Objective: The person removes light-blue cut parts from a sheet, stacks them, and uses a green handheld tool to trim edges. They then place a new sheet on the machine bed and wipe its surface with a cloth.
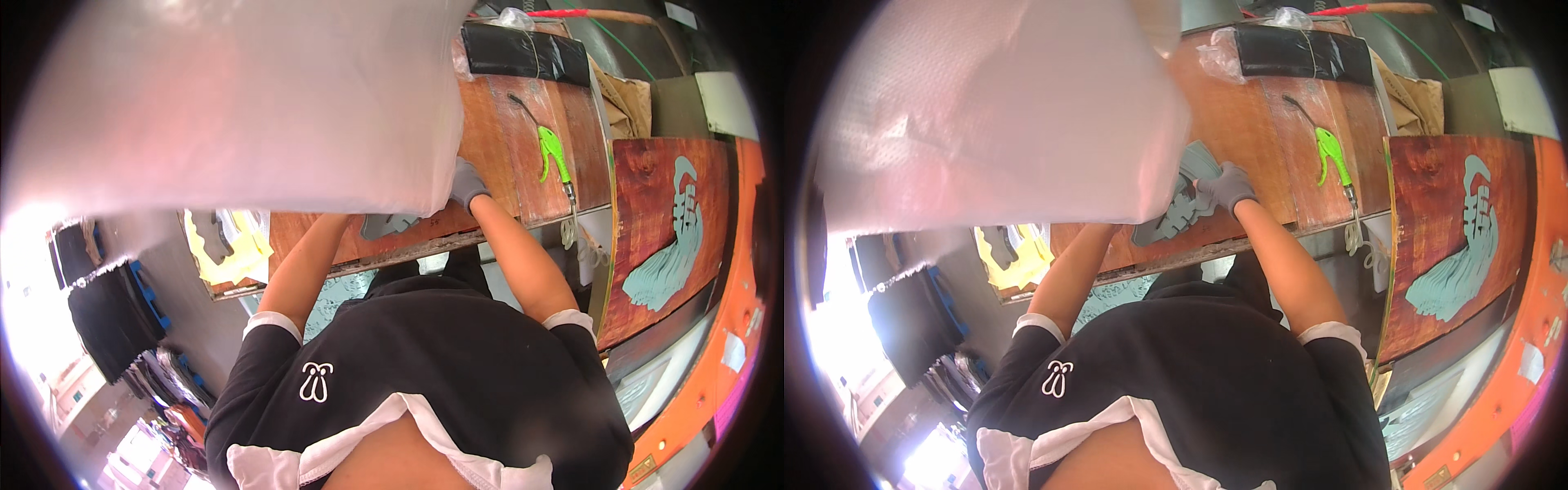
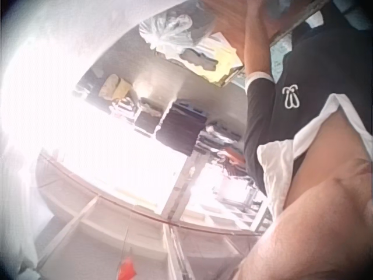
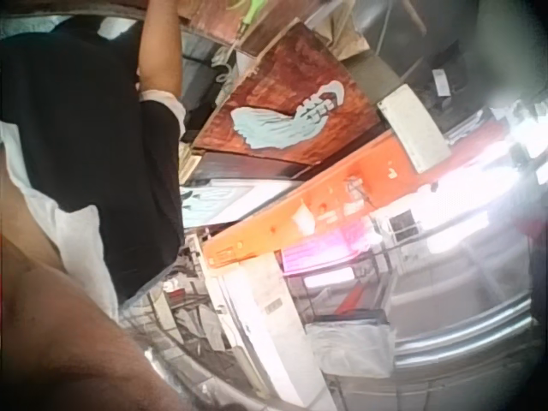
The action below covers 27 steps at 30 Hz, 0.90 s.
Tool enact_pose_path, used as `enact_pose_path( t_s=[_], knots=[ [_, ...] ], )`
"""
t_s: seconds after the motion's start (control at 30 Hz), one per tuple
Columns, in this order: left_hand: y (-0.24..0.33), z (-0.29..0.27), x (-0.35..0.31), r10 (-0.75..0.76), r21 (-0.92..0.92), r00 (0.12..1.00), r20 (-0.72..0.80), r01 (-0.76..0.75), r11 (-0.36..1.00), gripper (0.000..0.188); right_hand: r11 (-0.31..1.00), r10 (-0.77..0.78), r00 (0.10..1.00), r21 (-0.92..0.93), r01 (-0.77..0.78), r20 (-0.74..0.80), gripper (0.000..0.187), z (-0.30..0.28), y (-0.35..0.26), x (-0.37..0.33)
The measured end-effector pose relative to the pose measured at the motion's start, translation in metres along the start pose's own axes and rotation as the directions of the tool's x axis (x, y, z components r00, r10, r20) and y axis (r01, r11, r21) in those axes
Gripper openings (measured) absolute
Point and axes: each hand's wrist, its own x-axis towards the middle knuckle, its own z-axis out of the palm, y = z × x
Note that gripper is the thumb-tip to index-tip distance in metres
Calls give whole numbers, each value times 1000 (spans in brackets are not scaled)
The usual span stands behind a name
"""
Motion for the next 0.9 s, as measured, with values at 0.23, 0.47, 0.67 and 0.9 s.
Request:
enact_pose_path(
  t_s=[0.23, 0.47, 0.67, 0.9],
  knots=[
    [-15, 12, -20, -86, -84, 996, 23, 88, 993, 61, 933, -67, 997, 352, 76, -35, 63, 14, -7, -22],
    [-54, 17, -14, -268, -526, 959, 91, 275, 805, 63, 924, -310, 950, 243, 294, 31, 52, 8, -59, -9],
    [-71, -8, -56, -124, -898, 991, -48, 12, 441, 54, 916, -402, 850, 163, 367, 342, 61, 5, -137, 3],
    [-105, 18, -31, -427, -805, 863, -270, 41, 592, 57, 921, -387, 918, -78, 381, -85, 69, 67, -113, 50]
  ],
)
